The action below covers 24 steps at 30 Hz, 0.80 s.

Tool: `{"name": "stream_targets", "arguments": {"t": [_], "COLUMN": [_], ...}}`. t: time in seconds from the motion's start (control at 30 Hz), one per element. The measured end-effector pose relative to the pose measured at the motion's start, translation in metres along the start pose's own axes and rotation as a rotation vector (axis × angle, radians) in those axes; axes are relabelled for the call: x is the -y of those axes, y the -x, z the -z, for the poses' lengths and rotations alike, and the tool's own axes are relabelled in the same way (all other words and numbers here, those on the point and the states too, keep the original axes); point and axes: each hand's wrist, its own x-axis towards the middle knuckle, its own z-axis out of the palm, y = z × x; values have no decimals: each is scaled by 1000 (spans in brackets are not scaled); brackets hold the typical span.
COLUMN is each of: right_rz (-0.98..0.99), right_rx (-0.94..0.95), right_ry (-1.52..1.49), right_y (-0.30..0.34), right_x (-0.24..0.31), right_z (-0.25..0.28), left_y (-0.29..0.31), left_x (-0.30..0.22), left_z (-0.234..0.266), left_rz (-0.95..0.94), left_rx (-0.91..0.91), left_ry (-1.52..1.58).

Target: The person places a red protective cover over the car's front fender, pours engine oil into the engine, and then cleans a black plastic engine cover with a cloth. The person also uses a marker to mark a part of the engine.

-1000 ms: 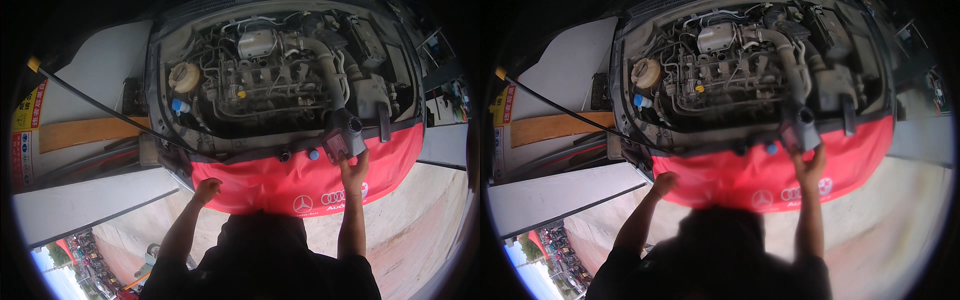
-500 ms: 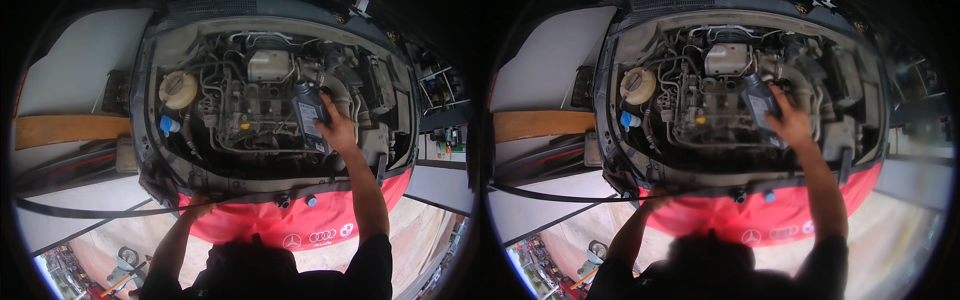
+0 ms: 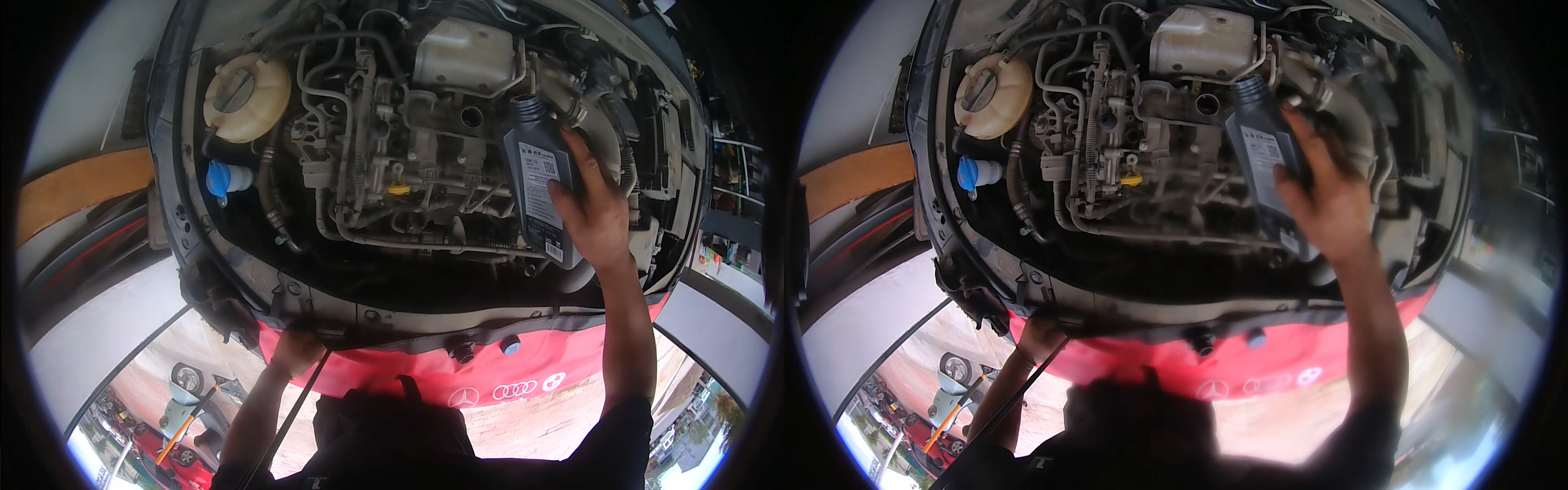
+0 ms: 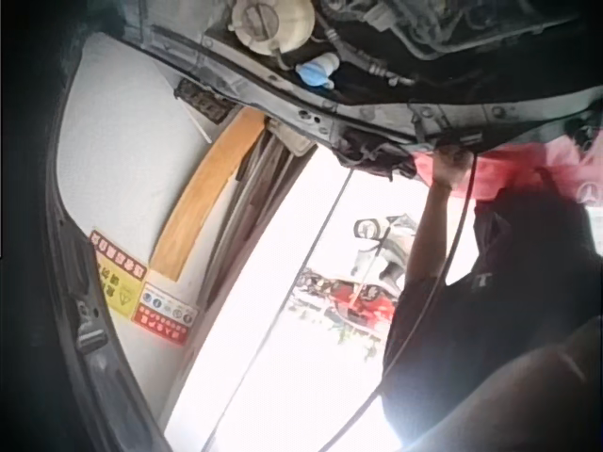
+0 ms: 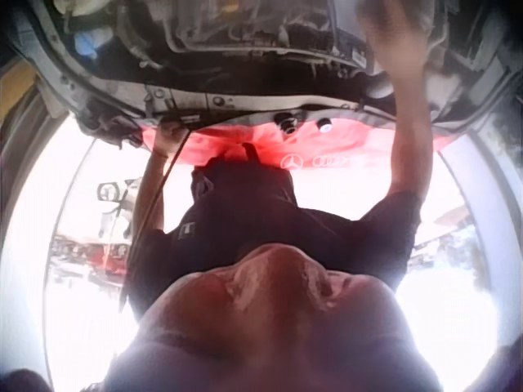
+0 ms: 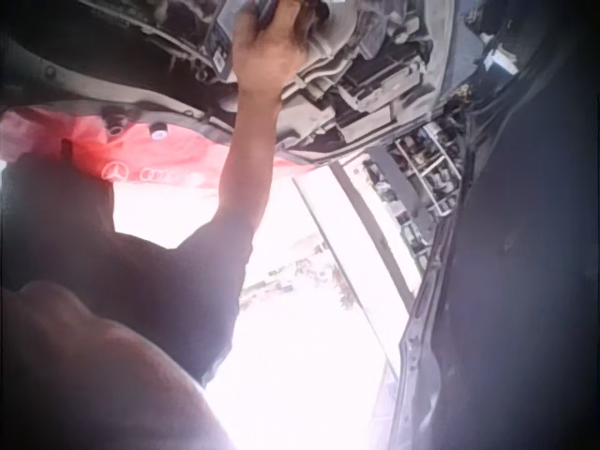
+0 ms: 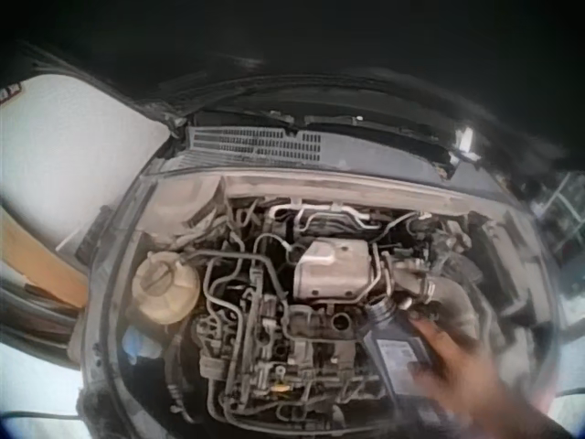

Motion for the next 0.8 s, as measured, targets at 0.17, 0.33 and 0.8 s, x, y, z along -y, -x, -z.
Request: {"name": "stream_targets", "arguments": {"t": [0.17,0.33,0.8], "right_rz": [-48,-66,-131], "right_rx": [94,193,298], "right_ry": [-18,-26,-56], "right_y": [-7,-11,-24], "right_x": [-4,-7,-4], "right_z": [-11,-11,-13], "left_y": [-3,1,-9], "left_x": [-4,1,-15], "left_z": [-4,-5,4], "left_rz": [103,50,97], "left_rx": [-78,-69,-128], "left_ry": [149,84,202]}}
